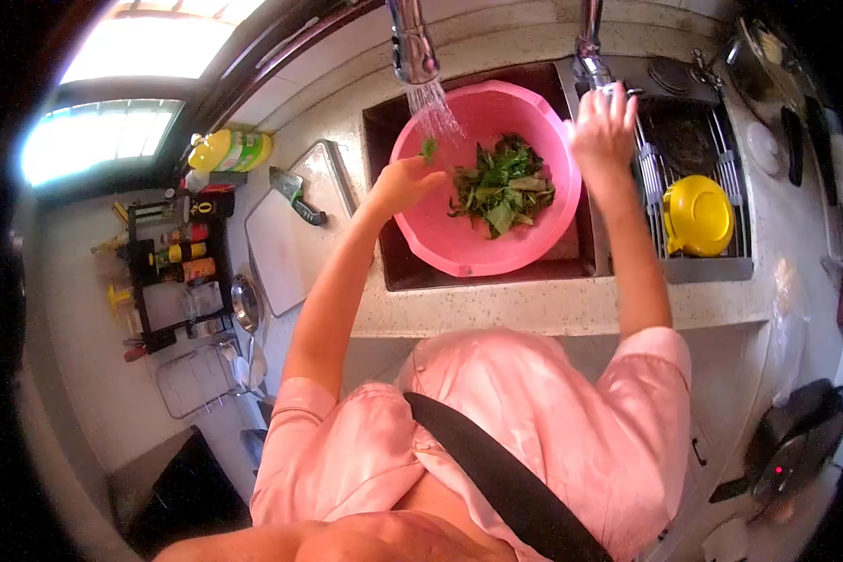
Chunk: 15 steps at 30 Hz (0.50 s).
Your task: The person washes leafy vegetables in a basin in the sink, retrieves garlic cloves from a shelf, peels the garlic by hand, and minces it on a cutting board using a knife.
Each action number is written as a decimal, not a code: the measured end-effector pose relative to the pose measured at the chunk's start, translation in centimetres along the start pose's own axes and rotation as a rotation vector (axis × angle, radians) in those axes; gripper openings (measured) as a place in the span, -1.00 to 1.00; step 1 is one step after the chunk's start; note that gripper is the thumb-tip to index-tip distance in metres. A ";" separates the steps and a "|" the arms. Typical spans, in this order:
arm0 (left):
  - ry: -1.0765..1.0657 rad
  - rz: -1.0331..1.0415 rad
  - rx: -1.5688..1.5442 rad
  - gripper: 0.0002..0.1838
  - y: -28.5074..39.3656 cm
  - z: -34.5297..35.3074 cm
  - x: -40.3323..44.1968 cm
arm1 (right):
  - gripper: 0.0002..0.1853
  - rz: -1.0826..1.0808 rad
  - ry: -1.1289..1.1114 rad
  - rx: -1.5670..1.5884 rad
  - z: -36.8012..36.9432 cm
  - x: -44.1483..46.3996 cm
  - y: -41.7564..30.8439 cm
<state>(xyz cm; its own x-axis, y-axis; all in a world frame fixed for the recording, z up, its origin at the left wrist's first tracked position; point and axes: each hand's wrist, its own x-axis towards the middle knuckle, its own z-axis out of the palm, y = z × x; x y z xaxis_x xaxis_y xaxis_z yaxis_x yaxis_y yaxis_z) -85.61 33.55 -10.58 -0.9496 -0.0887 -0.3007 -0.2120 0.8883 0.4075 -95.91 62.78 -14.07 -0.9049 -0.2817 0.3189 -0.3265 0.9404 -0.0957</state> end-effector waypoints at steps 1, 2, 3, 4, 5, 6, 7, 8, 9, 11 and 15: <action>0.002 -0.005 0.001 -0.41 0.1 0.1 0.6 | -0.40 0.050 -0.132 0.102 -0.3 -0.3 -2.2; -0.089 0.020 0.079 -0.47 0.4 0.3 1.4 | -0.39 -0.022 -0.251 0.485 2.2 -1.1 -3.5; -0.182 0.051 0.158 -0.53 0.8 0.4 2.1 | -0.37 -0.090 -0.362 0.869 4.3 -1.8 -4.7; -0.181 0.088 0.190 -0.65 1.4 0.6 2.5 | -0.37 -0.123 -0.351 0.977 3.3 -2.0 -6.9; -0.187 0.101 0.200 -0.65 1.6 0.7 3.0 | -0.36 -0.155 -0.333 1.080 2.1 -1.8 -9.4; -0.172 0.158 0.170 -0.66 1.7 0.9 3.4 | -0.35 -0.168 -0.313 1.130 2.3 -1.1 -10.8; -0.156 0.210 0.136 -0.67 1.6 1.2 3.8 | -0.34 -0.185 -0.296 1.180 3.2 -0.6 -11.7; -0.158 0.215 0.140 -0.67 1.4 1.4 4.0 | -0.43 -0.249 -0.163 1.166 4.7 0.3 -12.2; -0.142 0.189 0.147 -0.67 1.1 1.3 4.3 | -0.43 -0.245 -0.156 1.167 4.6 0.9 -12.2; -0.128 0.175 0.161 -0.65 0.1 0.9 4.7 | -0.60 -0.125 -0.589 1.317 4.4 1.9 -11.8; -0.191 0.055 -0.281 -0.63 0.0 -1.7 2.9 | -0.73 -0.184 -0.274 1.075 8.2 0.1 -11.1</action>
<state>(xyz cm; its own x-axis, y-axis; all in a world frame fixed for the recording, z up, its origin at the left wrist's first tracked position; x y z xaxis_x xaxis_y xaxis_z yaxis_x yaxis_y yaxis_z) -88.71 32.53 -10.02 -0.9067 0.0650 -0.4167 -0.2423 0.7284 0.6409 -94.60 50.75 -20.73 -0.8051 -0.5560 0.2065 -0.4070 0.2647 -0.8742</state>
